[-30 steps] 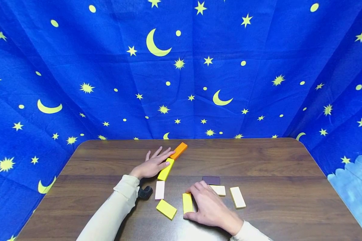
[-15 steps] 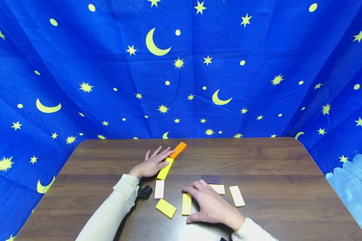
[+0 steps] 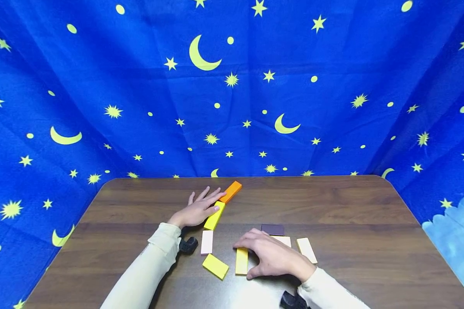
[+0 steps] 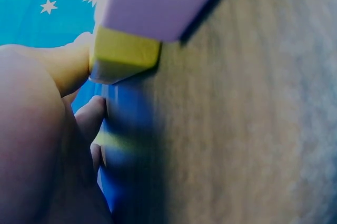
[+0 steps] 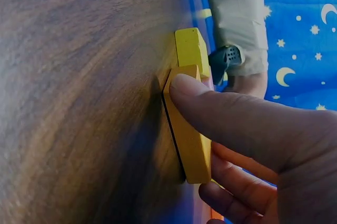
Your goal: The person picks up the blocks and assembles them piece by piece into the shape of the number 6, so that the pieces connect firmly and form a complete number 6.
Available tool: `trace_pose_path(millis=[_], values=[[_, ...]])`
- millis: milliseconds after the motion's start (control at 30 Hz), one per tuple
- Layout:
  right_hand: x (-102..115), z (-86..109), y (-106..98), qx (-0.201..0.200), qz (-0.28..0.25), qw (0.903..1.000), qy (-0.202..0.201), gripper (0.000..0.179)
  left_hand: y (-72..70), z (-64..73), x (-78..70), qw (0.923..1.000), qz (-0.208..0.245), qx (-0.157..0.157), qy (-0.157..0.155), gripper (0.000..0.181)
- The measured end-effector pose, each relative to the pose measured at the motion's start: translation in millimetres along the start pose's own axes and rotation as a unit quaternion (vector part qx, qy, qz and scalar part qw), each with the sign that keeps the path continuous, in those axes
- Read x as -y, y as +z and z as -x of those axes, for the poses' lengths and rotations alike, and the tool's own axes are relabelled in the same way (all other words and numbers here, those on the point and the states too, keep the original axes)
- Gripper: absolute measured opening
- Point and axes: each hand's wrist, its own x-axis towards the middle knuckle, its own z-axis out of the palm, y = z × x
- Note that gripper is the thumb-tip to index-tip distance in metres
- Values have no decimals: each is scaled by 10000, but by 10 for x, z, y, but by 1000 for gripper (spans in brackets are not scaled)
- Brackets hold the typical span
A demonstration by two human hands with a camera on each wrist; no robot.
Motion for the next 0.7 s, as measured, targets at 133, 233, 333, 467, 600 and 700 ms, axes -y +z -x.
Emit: trace_pose_path(millis=[133, 233, 333, 467, 600, 700], values=[[-6, -2, 8, -14, -14, 10000, 13, 64, -11, -16, -8, 10000, -35, 26, -5, 52], [6, -2, 22, 3, -48, 9999, 103, 64, -4, -16, 1, 10000, -34, 24, -15, 52], [25, -2, 34, -24, -21, 9998, 195, 63, 4, -15, 7, 10000, -28, -3, 2, 52], [58, 9, 47, -122, 65, 9996, 245, 61, 6, -13, 15, 10000, -56, -26, 35, 52], [83, 27, 67, -252, 176, 9993, 221, 60, 8, -10, 17, 10000, -5, -26, 21, 52], [93, 36, 85, -384, 275, 9987, 178, 59, 14, -11, 17, 10000, 22, -37, -12, 52]])
